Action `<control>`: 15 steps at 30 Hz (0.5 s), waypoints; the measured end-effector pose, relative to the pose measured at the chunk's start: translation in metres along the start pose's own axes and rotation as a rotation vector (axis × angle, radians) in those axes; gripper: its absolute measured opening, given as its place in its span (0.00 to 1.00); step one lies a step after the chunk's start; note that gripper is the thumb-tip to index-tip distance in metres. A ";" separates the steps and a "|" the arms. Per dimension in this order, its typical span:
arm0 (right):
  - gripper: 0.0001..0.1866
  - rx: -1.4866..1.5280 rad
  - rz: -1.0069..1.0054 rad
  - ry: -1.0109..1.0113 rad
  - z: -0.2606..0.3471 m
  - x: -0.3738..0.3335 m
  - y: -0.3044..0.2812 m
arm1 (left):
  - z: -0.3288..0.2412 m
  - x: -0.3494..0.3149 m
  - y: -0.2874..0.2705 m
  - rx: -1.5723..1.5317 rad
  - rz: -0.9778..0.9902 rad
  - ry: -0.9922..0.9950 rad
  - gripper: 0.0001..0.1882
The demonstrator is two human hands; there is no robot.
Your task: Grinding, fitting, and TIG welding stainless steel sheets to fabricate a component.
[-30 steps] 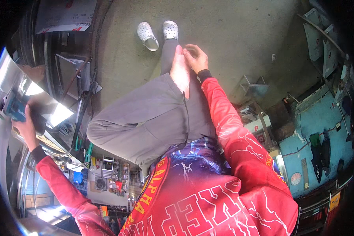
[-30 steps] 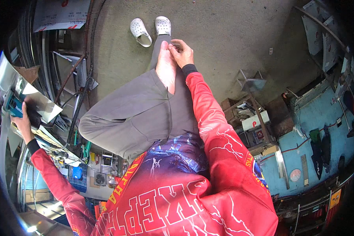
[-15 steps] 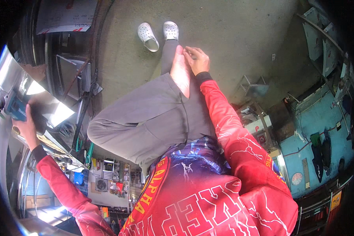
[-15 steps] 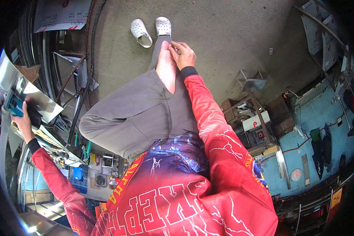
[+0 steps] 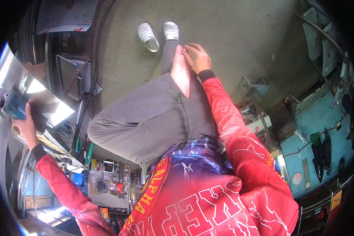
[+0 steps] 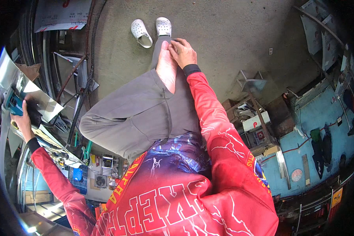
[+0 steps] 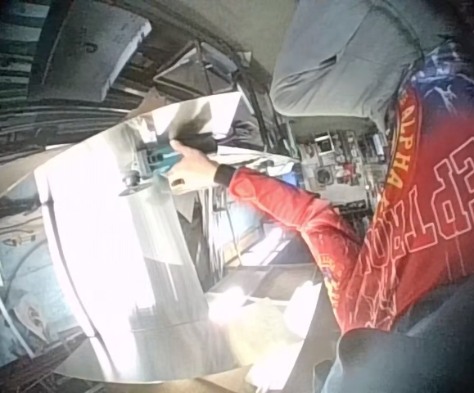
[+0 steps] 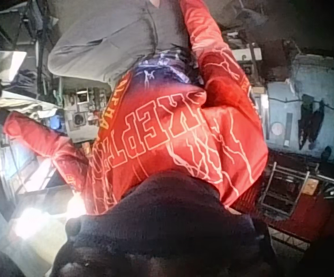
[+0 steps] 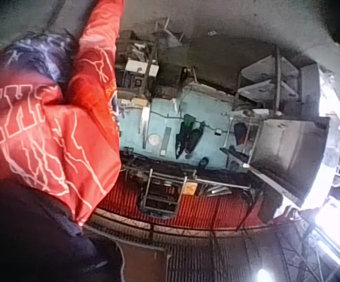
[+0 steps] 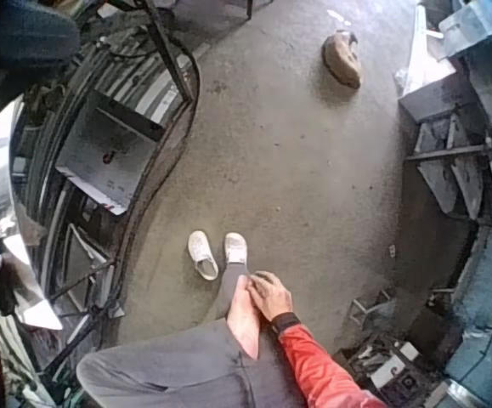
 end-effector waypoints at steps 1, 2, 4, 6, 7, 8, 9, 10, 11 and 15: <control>0.13 -0.001 0.000 -0.001 -0.002 0.003 -0.001 | -0.001 0.000 0.000 -0.001 0.000 -0.001 0.51; 0.14 0.115 0.086 0.101 -0.008 0.006 0.003 | -0.001 0.000 -0.001 0.019 -0.006 0.006 0.50; 0.16 0.231 0.171 0.202 -0.015 0.007 0.006 | -0.002 0.001 -0.002 0.038 -0.014 0.012 0.49; 0.18 0.618 0.353 0.593 -0.019 0.003 0.011 | -0.006 0.000 -0.001 0.032 -0.002 0.018 0.48; 0.18 0.617 0.353 0.594 -0.016 0.001 0.006 | -0.008 -0.001 -0.002 0.032 -0.002 0.018 0.48; 0.18 0.641 0.354 0.553 -0.013 -0.002 0.000 | -0.010 -0.001 -0.001 0.018 0.021 -0.002 0.48; 0.18 0.665 0.355 0.513 -0.010 -0.004 -0.005 | -0.012 -0.002 0.000 0.005 0.044 -0.021 0.47; 0.18 0.664 0.353 0.512 -0.008 -0.004 -0.007 | -0.011 -0.001 0.001 0.003 0.044 -0.020 0.47; 0.17 0.710 0.364 0.501 -0.006 -0.005 -0.008 | -0.008 0.000 -0.001 -0.010 0.033 -0.011 0.47; 0.17 0.728 0.455 0.589 -0.016 -0.003 -0.001 | -0.003 0.004 -0.004 0.060 -0.042 0.038 0.46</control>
Point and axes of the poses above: each hand's wrist, its own x-axis towards the middle knuckle, its own y-axis out of the palm, z = x × y, the point moved 5 cm from there along x, towards the middle knuckle, and after that the axes turned 10 degrees about -z, right-handed, at the moved point
